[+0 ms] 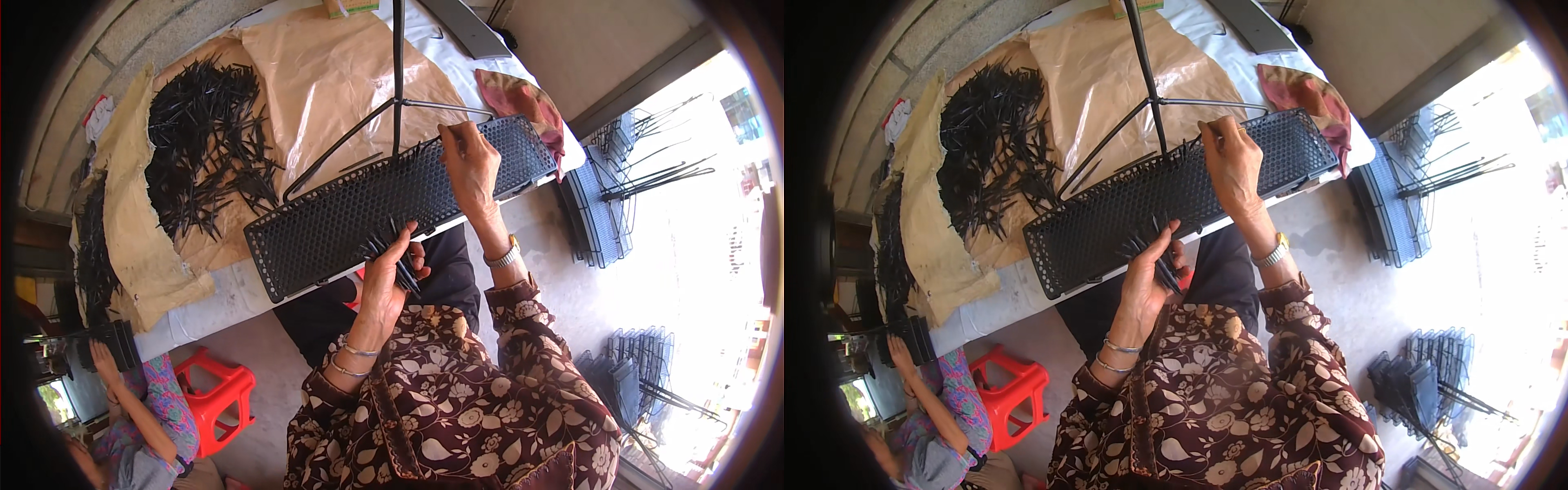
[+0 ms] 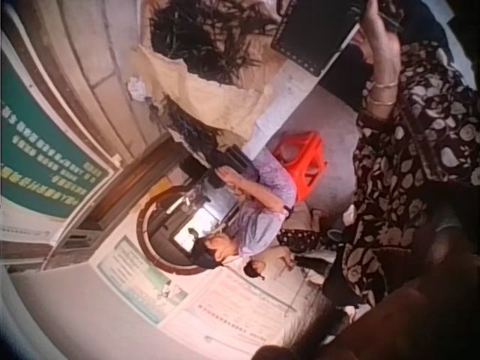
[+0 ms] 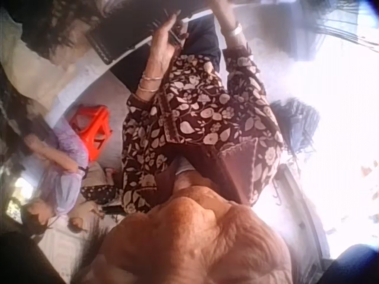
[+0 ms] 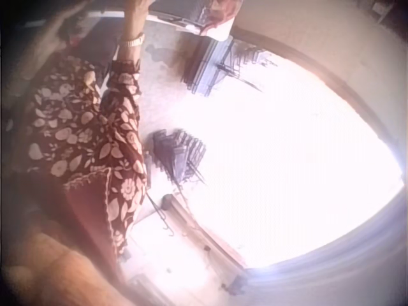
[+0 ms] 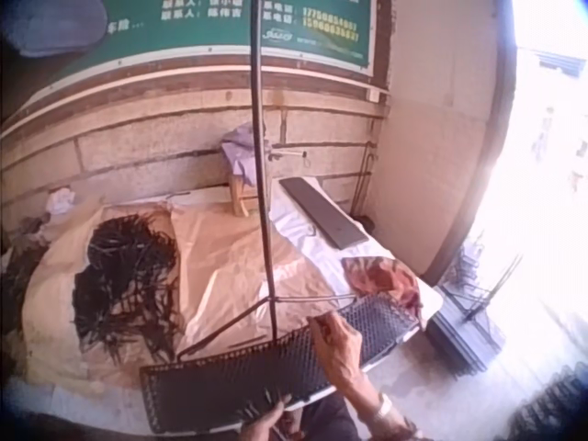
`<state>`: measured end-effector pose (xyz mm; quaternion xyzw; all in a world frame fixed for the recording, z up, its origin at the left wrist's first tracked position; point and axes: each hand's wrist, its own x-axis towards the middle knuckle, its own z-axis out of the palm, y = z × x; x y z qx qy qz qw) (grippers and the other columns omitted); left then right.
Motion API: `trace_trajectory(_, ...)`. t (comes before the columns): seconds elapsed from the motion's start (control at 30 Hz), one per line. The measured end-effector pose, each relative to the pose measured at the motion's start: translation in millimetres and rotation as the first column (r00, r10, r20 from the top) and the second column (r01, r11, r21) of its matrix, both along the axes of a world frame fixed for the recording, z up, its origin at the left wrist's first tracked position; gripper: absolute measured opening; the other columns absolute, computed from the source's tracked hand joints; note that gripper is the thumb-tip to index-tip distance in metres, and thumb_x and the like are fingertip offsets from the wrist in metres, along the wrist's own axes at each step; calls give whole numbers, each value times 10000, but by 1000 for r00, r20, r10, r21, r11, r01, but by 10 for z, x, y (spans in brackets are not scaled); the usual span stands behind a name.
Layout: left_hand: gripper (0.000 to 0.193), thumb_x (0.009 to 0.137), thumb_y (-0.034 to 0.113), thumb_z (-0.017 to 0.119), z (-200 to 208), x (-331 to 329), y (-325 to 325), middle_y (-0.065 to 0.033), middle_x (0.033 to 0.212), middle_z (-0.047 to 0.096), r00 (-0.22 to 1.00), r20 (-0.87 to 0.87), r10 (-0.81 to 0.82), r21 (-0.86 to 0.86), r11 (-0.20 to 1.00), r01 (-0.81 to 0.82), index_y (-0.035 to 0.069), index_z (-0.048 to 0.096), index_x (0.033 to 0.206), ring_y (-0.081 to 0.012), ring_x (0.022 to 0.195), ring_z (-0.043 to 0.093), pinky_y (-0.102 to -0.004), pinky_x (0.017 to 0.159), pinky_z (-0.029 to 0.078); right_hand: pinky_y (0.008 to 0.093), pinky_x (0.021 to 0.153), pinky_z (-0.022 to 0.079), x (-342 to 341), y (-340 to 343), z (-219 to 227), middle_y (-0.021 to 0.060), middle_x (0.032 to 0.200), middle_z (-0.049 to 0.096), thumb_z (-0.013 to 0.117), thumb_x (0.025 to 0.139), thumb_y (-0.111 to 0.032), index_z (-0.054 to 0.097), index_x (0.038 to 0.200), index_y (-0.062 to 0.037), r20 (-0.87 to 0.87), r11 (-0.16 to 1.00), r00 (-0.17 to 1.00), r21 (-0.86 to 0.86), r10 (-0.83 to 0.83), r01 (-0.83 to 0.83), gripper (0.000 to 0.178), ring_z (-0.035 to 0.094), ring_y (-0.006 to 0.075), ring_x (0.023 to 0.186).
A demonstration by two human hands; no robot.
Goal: The person inserts plastic spikes into the holes of a perforated frame by hand, sets the assembled frame aside, and takes a new frame. The person then gathers plastic spikes from a pile on the table and inserts them into the new frame.
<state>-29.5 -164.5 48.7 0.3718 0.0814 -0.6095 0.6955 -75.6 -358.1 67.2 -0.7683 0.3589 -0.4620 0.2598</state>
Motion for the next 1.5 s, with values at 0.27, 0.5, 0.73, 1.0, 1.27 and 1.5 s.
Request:
trace_trajectory(0.27, 232, 925, 231, 643, -29, -25, -2, -38, 727, 613, 999, 43, 11, -41, 999, -9, 56, 652, 1076, -101, 602, 520, -279, 556, 471, 397, 594, 482, 48, 20, -168, 117, 759, 622, 646, 881, -223, 631, 842, -63, -339, 981, 941, -187, -10, -57, 165, 630, 317, 686)
trace_trajectory(0.5, 230, 912, 230, 659, 37, -16, -30, -67, 774, 659, 998, 58, 26, -5, 1000, -25, 42, 652, 1045, -112, 618, 573, -272, 540, 498, 371, 625, 494, -231, 184, 22, 146, 751, 623, 623, 898, -262, 682, 929, -41, -439, 991, 892, -21, 109, -131, 231, 627, 292, 657)
trace_trajectory(0.73, 260, 917, 274, 650, 25, -40, -46, -76, 822, 672, 997, 75, 2, 37, 999, -5, 54, 644, 1056, -152, 708, 648, -319, 586, 561, 259, 572, 485, -404, 398, 182, 63, 747, 640, 617, 898, -110, 632, 912, 34, -72, 599, 733, 632, 677, -491, 146, 606, 98, 644)
trace_trajectory(1.0, 366, 945, 368, 588, 19, -22, 20, -119, 968, 646, 1000, -1, -17, 41, 999, 17, 91, 574, 1185, -236, 894, 653, -420, 738, 574, 252, 541, 477, -232, 158, 129, 85, 747, 658, 606, 902, -76, 595, 881, 11, -75, 993, 994, 93, 84, -77, 90, 621, 127, 562)
trace_trajectory(1.27, 310, 970, 293, 558, 7, -37, 37, -53, 850, 593, 995, -95, -25, 31, 999, 29, 75, 579, 1190, -159, 813, 606, -392, 799, 560, 305, 558, 486, -23, 29, -134, 98, 745, 634, 651, 887, -135, 612, 890, -23, -129, 995, 991, -102, -21, 8, 119, 640, 185, 591)
trace_trajectory(1.5, 329, 955, 287, 593, 14, -23, 41, 24, 732, 498, 998, -25, -58, -25, 998, 57, 69, 567, 1199, -102, 686, 503, -302, 698, 494, 365, 647, 507, 24, 121, -148, 89, 862, 626, 668, 856, -170, 674, 921, -77, -347, 963, 938, -248, 15, -107, 113, 646, 277, 758)
